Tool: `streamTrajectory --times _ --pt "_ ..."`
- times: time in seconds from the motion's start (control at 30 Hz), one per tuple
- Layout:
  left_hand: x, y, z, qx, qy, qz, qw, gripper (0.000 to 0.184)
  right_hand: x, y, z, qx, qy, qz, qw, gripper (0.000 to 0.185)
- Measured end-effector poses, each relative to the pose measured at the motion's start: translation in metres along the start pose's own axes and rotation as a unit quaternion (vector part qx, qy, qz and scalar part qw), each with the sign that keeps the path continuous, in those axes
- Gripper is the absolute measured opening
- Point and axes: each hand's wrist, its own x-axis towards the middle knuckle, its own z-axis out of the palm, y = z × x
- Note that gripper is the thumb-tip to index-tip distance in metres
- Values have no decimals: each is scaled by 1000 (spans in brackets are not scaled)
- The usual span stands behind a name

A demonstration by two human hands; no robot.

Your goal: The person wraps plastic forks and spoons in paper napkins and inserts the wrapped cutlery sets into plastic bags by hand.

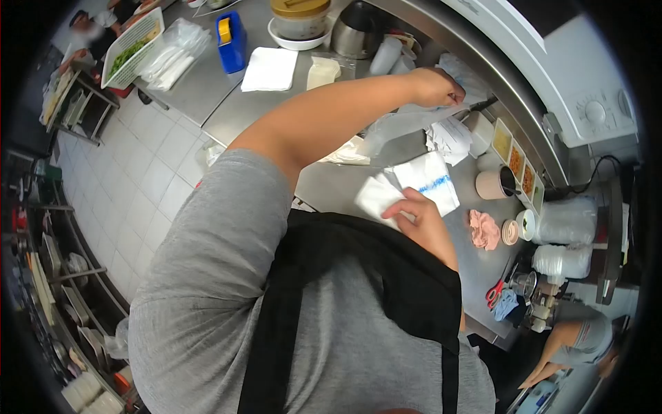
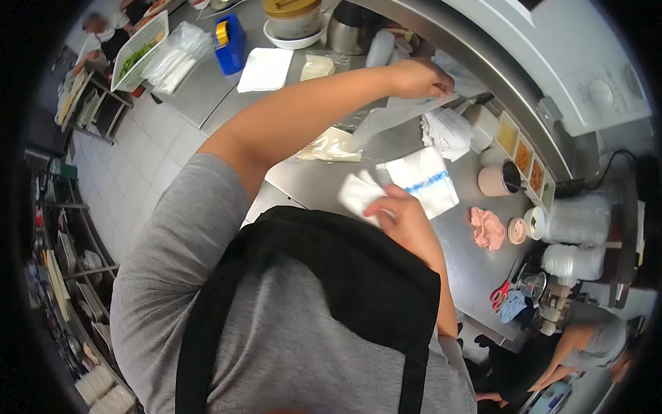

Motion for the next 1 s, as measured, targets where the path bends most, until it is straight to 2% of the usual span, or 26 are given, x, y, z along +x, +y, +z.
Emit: streamTrajectory --times 0.07,0.13,0.2,0.27,0.3,0.37,0.4,0.47,0.57,0.63,0.67,0.7,0.77,0.8,0.83,0.87,0.9,0.93,0.97,1.0 --pt "13 12 6 8 -34 -6 999 22 24 -7 14 29 17 -80 996 18" --pt "20 20 13 21 -52 3 998 22 62 2 34 24 41 -119 992 16" --pt "20 17 22 42 -56 27 997 22 101 26 68 163 99 -155 969 17" --pt "18 30 11 37 -91 32 995 21 124 47 83 96 101 -171 975 17" --pt "19 42 8 -4 -27 54 998 20 131 57 90 61 102 -179 977 17" --pt "18 64 3 -87 103 94 986 20 141 88 115 99 133 -170 971 16" --pt "16 75 -5 -95 96 110 985 20 146 95 121 118 148 -167 968 16" --pt "2 98 -25 -116 82 134 981 20 139 85 114 119 95 -147 977 16" --pt "-42 115 -59 -221 17 45 974 17 110 59 111 94 69 -62 991 17" --pt "-92 105 -83 -450 -9 -77 890 22 90 46 103 108 55 -21 992 18" --pt "-124 78 -80 -583 79 -53 807 35 80 42 93 137 42 -17 990 19" --pt "-159 60 -93 -640 136 -4 756 41 74 44 84 165 30 -13 986 20" --pt "-249 22 -100 -635 285 -31 717 46 69 64 69 62 151 -97 982 20" --pt "-294 2 -104 -621 357 -44 697 49 66 66 46 39 138 -81 986 19" --pt "-313 17 -103 -666 431 -106 600 42 67 66 21 16 123 -65 990 19" --pt "-336 7 -83 -787 342 -23 513 33 75 72 5 31 136 -71 988 18" --pt "-352 5 -57 -825 296 -41 479 25 86 79 -8 45 151 -78 984 17" --pt "-368 3 -31 -859 251 -62 442 18 99 89 -15 91 114 -46 988 18" --pt "-373 24 -7 -825 257 -184 468 11 110 101 -18 135 77 -14 988 19" --pt "-361 57 5 -731 233 -374 521 22 120 115 -15 119 52 1 992 18"
